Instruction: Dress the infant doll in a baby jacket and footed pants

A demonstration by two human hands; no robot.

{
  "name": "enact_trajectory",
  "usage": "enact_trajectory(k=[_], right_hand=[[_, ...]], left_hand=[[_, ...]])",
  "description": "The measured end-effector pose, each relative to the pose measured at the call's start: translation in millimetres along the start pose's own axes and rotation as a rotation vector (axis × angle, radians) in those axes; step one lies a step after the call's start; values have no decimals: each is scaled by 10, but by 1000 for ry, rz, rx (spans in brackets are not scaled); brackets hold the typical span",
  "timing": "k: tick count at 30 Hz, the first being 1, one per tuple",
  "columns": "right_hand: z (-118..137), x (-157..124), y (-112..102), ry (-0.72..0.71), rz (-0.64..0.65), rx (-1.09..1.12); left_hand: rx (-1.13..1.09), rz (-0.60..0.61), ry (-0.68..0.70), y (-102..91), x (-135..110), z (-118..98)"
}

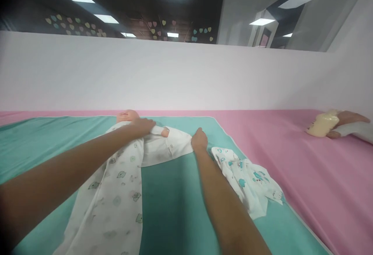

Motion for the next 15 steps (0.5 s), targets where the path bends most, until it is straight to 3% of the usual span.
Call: enact_trajectory(k=[3,6,15], right_hand=[[-2,-26,-20,19,1,36],[5,-42,-28,27,5,75],[-39,23,14,69,5,161]], left_hand=[[23,-19,-56,-151,-144,245],[26,-75,-98,-226,-237,264],[-17,-88,18,-8,-57,-597]])
Point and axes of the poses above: each hand's wrist, its own x-axis towards the middle knuckle, its own y-axis out of the palm, z = x × y, the point moved 8 cm from there along x, towards the middle knuckle
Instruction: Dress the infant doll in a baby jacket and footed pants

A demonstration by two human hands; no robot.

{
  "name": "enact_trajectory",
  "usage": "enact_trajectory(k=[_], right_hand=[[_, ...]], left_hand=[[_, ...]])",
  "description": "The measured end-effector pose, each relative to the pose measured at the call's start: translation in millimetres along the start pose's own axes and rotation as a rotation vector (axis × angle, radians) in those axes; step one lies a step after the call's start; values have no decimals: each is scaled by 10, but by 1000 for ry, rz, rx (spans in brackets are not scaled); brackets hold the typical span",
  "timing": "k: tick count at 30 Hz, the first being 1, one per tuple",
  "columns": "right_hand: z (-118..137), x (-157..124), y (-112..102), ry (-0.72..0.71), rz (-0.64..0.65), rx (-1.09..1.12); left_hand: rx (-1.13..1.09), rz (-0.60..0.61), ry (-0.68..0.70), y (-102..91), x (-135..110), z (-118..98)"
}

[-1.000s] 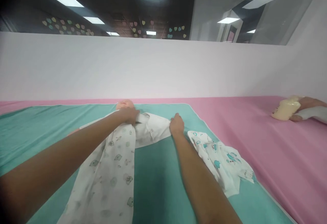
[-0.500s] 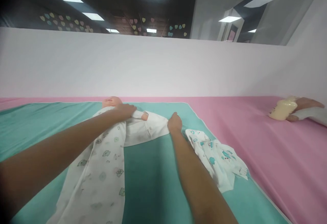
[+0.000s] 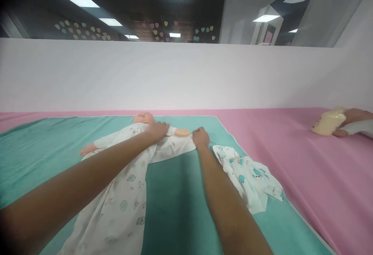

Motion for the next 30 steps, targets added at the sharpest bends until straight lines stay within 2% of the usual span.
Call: enact_trajectory(k=[2,4,7,10,12,13,15,18,20,21,25,30], right_hand=[[13,11,-6,-14,-10,21],[56,-5,-33,-42,-26,37],[217,-109,-133,-128,-95,47],[633,-404,-206,-431,-176,88],[947,-702,-111,-651,-93,207],[1074,-850,-21,-712,-5,295],[1271,-1121,195,-745,195,466],[1450,-1409,508,-698,463,605],[1511,-1474,616,-667,550,612],[1532,-1467,631,-656,557,596],[1634,-1389,590,-652,519,464],[1701,-1533,420,-676,344,361]], left_hand=[[-25,16,29,9,-29,-54],[-85,0,22,-33,-126,35],[-294,-166,-107,-179,-420,454],[-521,-363,-301,-202,-870,1006],[-683,-407,-403,-87,-1162,1295],[-764,-397,-441,-4,-1283,1403],[-912,-321,-472,173,-1459,1537],[-1116,-116,-365,383,-1553,1549],[-1189,-27,-309,461,-1563,1540],[-1186,-23,-312,482,-1561,1557],[-974,-187,-379,431,-1550,1608],[-573,-429,-281,198,-1647,1383]])
Point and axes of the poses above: each hand's wrist, its own x-axis towards the middle knuckle, its own y-axis out of the palm, z = x × y, the point moved 8 cm from there along x, towards the middle knuckle
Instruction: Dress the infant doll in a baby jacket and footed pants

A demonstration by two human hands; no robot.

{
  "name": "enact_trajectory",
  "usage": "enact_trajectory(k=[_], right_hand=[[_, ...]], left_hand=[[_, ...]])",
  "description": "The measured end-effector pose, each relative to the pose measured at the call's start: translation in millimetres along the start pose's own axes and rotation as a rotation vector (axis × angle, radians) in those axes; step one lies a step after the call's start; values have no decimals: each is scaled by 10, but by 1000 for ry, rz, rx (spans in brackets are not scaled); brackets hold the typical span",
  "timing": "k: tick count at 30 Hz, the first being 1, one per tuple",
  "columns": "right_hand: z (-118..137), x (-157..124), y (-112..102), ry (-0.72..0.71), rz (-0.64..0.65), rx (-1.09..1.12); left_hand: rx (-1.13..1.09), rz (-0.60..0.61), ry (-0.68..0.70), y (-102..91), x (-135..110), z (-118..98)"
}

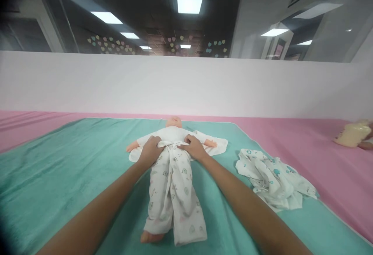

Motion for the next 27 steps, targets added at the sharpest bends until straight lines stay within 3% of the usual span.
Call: enact_trajectory(k=[3,6,10,12,15,20,24,27], right_hand=[[61,-148,-14,28,-42,-29],[85,-239,-42,34,-31,-14],[116,-345,-57,-27,151,10],[98,-454,-52,-29,271,4],[115,-632,-45,-73,358,-69],[306,-770,-21,-232,223,-91],[222,-733,18,-55,140,93],[154,-699,-36,25,65,195]], left_hand=[[21,-3,57,-65,-111,-56],[-123,132,-11,-126,-238,61],[-226,338,-104,-214,-468,193],[-209,372,-125,-243,-553,192],[-127,316,-121,-252,-599,118],[-132,161,37,-261,-659,-148],[-297,66,-120,-306,-747,-107],[-451,102,-229,-282,-808,-88]])
Point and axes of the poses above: each hand's wrist, its own x-axis towards the middle knuckle, its own y-axis out of the palm, z = x × y, the point moved 8 cm from there along x, towards the middle knuckle
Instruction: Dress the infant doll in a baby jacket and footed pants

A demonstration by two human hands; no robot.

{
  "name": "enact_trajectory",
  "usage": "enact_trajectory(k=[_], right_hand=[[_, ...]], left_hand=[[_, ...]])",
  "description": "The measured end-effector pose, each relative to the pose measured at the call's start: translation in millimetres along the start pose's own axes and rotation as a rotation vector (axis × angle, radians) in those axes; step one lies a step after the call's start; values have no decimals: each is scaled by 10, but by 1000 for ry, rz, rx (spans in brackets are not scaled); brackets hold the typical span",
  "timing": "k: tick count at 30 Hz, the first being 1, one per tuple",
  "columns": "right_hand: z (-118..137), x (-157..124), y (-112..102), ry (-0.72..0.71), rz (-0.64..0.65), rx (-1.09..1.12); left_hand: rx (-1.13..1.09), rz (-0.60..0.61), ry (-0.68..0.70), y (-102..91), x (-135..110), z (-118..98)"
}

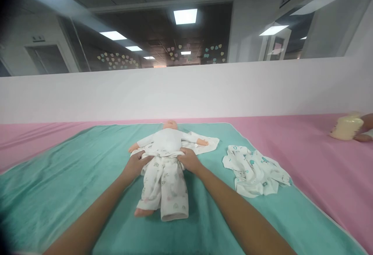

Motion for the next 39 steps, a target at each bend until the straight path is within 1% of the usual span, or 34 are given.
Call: enact_trajectory(k=[2,4,6,8,9,10,12,13,15,17,19,20,22,24,25,26,27,28,30,32,35,39], right_hand=[[-5,-10,-26,13,31,56],[25,-59,-38,25,118,110],[88,-155,-8,49,262,138],[197,-282,55,34,418,124],[258,-342,87,6,473,111],[312,-390,112,-29,499,92],[370,-442,155,-86,479,49],[366,-450,180,-89,455,40],[314,-437,225,-45,395,67],[250,-405,223,40,314,162],[229,-407,181,119,269,272],[245,-438,162,143,286,309],[318,-580,141,162,398,316],[391,-811,137,156,527,235],[425,-931,137,140,559,175],[462,-1038,140,113,562,108],[509,-1123,143,74,530,35],[566,-1185,145,28,471,-41],[701,-1261,148,-52,317,-180],[818,-1305,170,-89,210,-273],[880,-1374,196,-55,143,-308],[918,-1560,209,-31,71,-348]], left_hand=[[-47,103,-17,46,-52,-15],[-56,234,-7,86,-142,-41],[-72,369,19,120,-269,-67],[-64,457,55,138,-399,-86],[-44,464,82,135,-449,-96],[-16,452,112,127,-486,-109],[35,403,150,108,-524,-128],[40,382,137,101,-527,-124],[-20,371,53,103,-515,-95],[-158,356,-36,90,-497,-83],[-279,351,-66,76,-510,-109],[-313,361,-60,73,-542,-128],[-324,412,-23,86,-673,-160],[-271,488,15,127,-882,-166],[-219,520,26,155,-995,-159],[-146,533,34,181,-1098,-148],[-61,523,41,204,-1180,-143],[24,489,55,218,-1236,-153],[158,365,111,224,-1282,-242],[229,261,167,238,-1293,-362],[289,183,180,259,-1326,-455],[395,99,152,248,-1505,-417]])
Point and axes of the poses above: each hand's wrist, its own x-axis towards the middle knuckle, its own y-axis out of the palm, z = x × y, the point moved 8 cm from there along x, towards the middle knuckle
